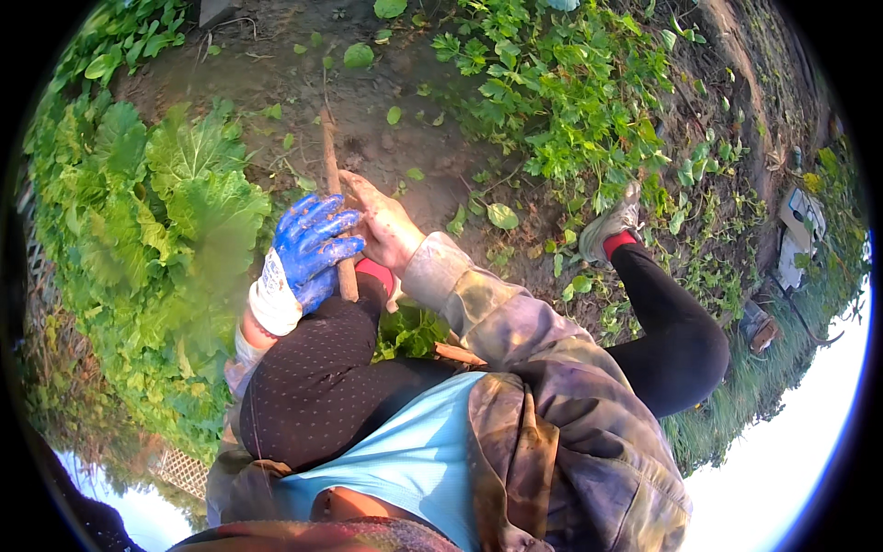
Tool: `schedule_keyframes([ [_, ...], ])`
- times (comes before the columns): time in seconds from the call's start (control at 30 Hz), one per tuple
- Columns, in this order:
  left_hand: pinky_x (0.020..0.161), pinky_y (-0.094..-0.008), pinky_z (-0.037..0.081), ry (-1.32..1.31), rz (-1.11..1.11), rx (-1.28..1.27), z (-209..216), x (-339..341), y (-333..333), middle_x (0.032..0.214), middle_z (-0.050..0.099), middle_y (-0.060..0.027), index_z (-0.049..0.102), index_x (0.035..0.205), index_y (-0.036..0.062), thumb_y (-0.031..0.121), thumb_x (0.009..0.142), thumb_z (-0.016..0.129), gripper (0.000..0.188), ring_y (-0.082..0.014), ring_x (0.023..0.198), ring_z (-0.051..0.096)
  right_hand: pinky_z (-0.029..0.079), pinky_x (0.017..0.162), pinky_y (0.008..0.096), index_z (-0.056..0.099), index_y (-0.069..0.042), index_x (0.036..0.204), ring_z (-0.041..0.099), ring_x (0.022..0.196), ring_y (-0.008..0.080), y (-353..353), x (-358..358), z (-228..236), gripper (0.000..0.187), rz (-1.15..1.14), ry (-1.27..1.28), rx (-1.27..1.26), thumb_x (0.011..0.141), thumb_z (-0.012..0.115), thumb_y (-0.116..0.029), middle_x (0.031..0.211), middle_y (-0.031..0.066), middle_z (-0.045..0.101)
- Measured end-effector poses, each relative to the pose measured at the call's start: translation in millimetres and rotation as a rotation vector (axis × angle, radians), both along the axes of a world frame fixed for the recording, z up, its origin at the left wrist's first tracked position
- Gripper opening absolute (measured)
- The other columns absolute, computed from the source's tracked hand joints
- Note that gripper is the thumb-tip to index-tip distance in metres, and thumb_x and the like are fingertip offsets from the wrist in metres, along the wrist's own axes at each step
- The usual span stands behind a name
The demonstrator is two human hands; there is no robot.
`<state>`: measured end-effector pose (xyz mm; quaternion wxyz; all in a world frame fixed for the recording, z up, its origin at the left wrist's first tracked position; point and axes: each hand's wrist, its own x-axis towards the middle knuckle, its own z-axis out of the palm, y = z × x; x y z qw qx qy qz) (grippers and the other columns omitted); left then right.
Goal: The person weeds a garden bed by hand and with a small stick. They pull small unwanted plants from the soil around larger leafy vegetables and toss them aside, moving between different patches in the garden.
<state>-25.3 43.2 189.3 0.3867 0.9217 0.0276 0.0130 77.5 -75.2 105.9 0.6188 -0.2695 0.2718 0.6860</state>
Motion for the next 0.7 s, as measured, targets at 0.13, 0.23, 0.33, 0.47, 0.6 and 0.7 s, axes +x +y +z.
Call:
schedule_keyframes([
  [0.13, 0.097, -0.0475, 0.040, -0.025, 0.263, 0.058, 59, -12, 24, 0.112, 0.064, -0.0104, 0.063, 0.106, 0.0079, 0.007, 0.077, 0.066, 0.030, -0.0322, 0.109, 0.058, 0.049, 0.083, 0.0336, 0.053, -0.006, 0.124, 0.061, 0.091, 0.0222, -75, 25, -85, 0.035, 0.419, -0.767, -0.193, 0.094, 0.051, -0.023, 0.105, 0.0125, 0.063],
  [0.23, 0.096, -0.0462, 0.041, -0.089, 0.538, -0.147, 61, -36, 27, 0.111, 0.064, -0.0153, 0.063, 0.107, -0.0004, -0.001, 0.079, 0.062, 0.028, -0.0342, 0.107, 0.059, 0.048, 0.085, 0.0333, 0.059, -0.001, 0.115, 0.063, 0.095, 0.0248, -138, 54, -122, 0.031, 0.682, -1.229, -0.589, 0.085, 0.056, -0.011, 0.102, 0.0155, 0.066],
  [0.33, 0.097, -0.0451, 0.041, -0.120, 0.824, -0.174, 56, -59, 24, 0.113, 0.063, -0.0187, 0.062, 0.109, -0.0025, -0.001, 0.083, 0.061, 0.027, -0.0324, 0.108, 0.059, 0.048, 0.084, 0.0346, 0.060, -0.003, 0.114, 0.064, 0.092, 0.0267, -151, 54, -145, 0.030, 0.754, -1.208, -0.614, 0.085, 0.055, -0.010, 0.098, 0.0155, 0.067],
  [0.47, 0.096, -0.0398, 0.043, -0.191, 1.027, -0.243, 43, -55, 10, 0.116, 0.061, -0.0194, 0.061, 0.110, -0.0032, -0.001, 0.085, 0.060, 0.025, -0.0299, 0.111, 0.057, 0.048, 0.079, 0.0304, 0.056, -0.003, 0.120, 0.061, 0.088, 0.0187, -92, 26, -122, 0.031, 0.552, -0.849, -0.254, 0.092, 0.052, -0.017, 0.099, 0.0092, 0.065],
  [0.6, 0.098, -0.0376, 0.042, -0.116, 1.008, -0.452, 18, -55, -4, 0.117, 0.061, -0.0164, 0.061, 0.110, -0.0007, -0.002, 0.084, 0.061, 0.026, -0.0270, 0.112, 0.057, 0.050, 0.078, 0.0347, 0.049, -0.008, 0.126, 0.059, 0.093, 0.0199, -14, -11, -78, 0.039, 0.443, -0.138, 0.046, 0.096, 0.049, -0.034, 0.104, 0.0088, 0.060],
  [0.7, 0.099, -0.0364, 0.042, -0.012, 0.970, -0.579, 13, -53, -13, 0.118, 0.061, -0.0153, 0.062, 0.109, 0.0004, -0.002, 0.083, 0.062, 0.026, -0.0262, 0.112, 0.057, 0.052, 0.076, 0.0377, 0.050, -0.010, 0.108, 0.059, 0.090, 0.0208, 32, -25, -44, 0.033, 0.249, 0.282, -0.014, 0.096, 0.049, -0.040, 0.102, 0.0086, 0.057],
])
